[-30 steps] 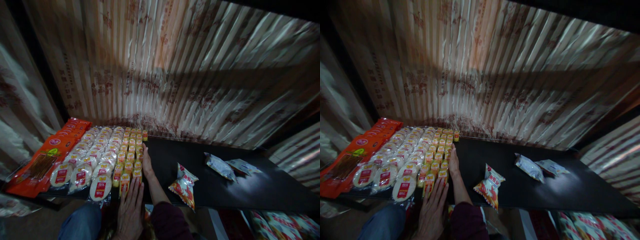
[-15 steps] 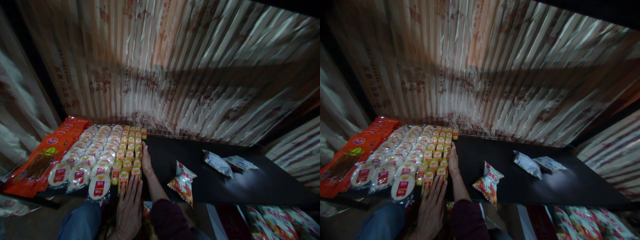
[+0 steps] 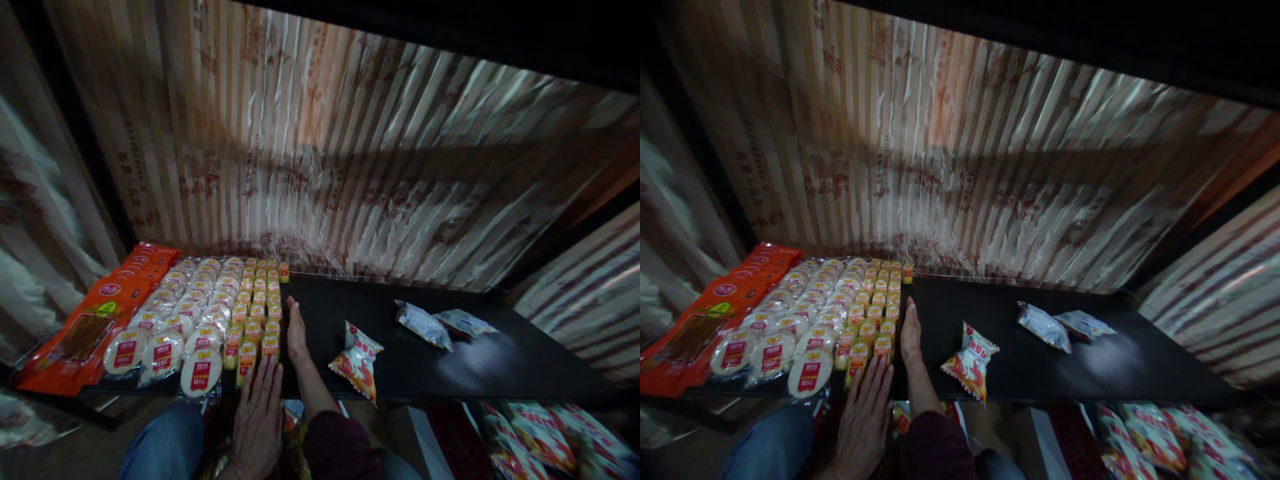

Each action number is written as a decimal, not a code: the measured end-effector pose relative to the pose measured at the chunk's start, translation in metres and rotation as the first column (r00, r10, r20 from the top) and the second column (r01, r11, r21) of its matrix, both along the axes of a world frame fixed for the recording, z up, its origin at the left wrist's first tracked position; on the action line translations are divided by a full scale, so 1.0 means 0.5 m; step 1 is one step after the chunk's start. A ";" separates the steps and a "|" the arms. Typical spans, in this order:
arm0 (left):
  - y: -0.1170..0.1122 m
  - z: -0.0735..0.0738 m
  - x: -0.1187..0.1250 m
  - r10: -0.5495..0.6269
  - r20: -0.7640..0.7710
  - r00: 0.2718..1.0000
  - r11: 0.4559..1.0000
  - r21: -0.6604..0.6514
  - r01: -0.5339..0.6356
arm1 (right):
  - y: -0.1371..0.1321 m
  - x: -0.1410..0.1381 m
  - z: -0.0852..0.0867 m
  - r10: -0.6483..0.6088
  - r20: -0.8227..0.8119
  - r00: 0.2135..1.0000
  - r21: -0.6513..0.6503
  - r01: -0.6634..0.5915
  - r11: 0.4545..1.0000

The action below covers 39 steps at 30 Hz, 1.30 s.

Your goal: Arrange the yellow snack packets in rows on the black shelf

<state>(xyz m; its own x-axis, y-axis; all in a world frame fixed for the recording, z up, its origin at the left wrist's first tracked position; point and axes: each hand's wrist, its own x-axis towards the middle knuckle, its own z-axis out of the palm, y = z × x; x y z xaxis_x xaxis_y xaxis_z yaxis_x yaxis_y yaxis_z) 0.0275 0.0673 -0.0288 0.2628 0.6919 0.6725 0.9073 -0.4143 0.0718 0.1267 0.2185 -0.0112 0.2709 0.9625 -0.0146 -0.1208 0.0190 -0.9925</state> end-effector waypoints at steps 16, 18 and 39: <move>-0.056 -0.038 0.004 -0.003 -0.144 0.990 0.997 0.081 0.015 | -0.112 0.020 -0.006 -0.106 0.138 0.985 -0.036 0.112 0.993; -0.056 -0.042 0.005 -0.019 -0.138 0.990 0.995 0.096 0.032 | -0.128 0.022 -0.004 -0.110 0.159 0.981 -0.038 0.117 0.992; -0.159 -0.137 -0.030 0.200 0.035 0.979 0.707 -0.697 -0.120 | -0.274 0.012 0.003 -0.052 0.390 0.919 0.033 0.043 0.999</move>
<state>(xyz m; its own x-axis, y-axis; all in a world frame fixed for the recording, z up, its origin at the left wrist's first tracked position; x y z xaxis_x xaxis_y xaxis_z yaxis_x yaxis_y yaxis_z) 0.0123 -0.0125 -0.0975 0.0638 0.9979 0.0091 0.9262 -0.0626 0.3718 0.1326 0.0815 -0.0096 0.2960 0.9471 0.1240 0.2781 0.0387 -0.9598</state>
